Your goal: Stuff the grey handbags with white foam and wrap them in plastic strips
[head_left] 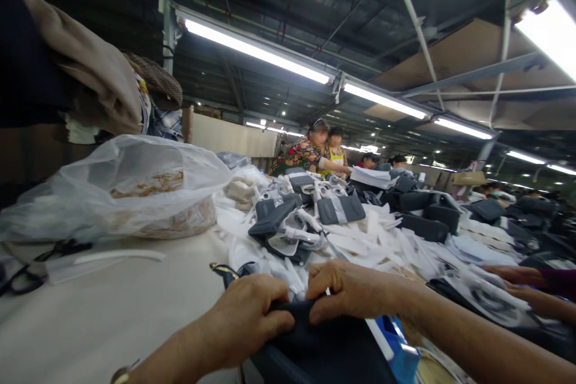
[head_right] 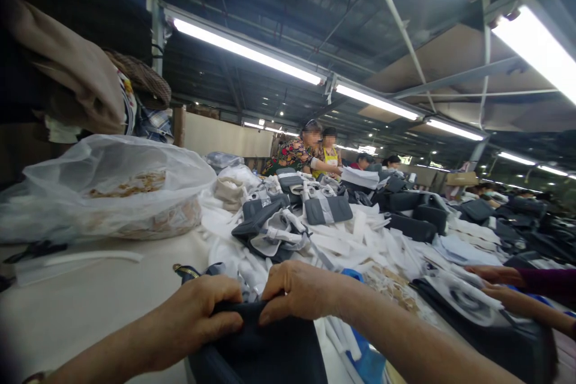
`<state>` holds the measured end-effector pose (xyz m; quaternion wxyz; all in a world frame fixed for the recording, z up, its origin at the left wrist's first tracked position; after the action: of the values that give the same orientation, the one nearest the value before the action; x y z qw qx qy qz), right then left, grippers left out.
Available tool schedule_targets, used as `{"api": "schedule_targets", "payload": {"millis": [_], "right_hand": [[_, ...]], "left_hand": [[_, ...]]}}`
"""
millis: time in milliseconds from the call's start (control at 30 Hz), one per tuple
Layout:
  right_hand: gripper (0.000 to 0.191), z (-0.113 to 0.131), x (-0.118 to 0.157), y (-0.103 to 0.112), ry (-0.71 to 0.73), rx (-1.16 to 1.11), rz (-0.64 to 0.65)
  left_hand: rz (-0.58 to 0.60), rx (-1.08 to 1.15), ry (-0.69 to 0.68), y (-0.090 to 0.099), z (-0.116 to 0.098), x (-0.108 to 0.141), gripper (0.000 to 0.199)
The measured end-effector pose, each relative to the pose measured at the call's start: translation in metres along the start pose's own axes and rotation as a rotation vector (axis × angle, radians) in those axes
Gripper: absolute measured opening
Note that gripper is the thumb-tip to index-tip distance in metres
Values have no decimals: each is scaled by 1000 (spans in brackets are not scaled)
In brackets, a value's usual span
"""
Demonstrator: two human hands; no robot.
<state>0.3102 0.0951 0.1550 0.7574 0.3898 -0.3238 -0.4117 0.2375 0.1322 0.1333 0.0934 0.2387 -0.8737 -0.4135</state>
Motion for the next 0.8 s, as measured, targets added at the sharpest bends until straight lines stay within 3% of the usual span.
{"api": "schedule_targets", "payload": {"millis": [233,367,600,800], "right_hand": [[8,-2,7,-1,-142,43,-10],[16,1,7,1,-185,204,-82],[18,12,5,-6,-92,372,-85],[15,16,8,-10,-74,375,-83]], "left_hand": [[175,181,69,-5,8,-2,12],[191,157,67,-4,8,-7,14],[329,141,-15,-6,-2,-8,16],[274,16,-80,-4,-7,-7,17]]}}
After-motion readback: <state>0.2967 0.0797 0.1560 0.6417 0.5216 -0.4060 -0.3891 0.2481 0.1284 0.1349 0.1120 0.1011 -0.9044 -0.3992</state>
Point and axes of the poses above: each hand's wrist, its own x-axis away from the middle knuckle, its own y-axis out of the back of the hand, z = x × y, the point moved 9 cm from there along -x, towards the middle knuckle, and after that the axes turned 3 degrees about x, right-handed, at the moved point
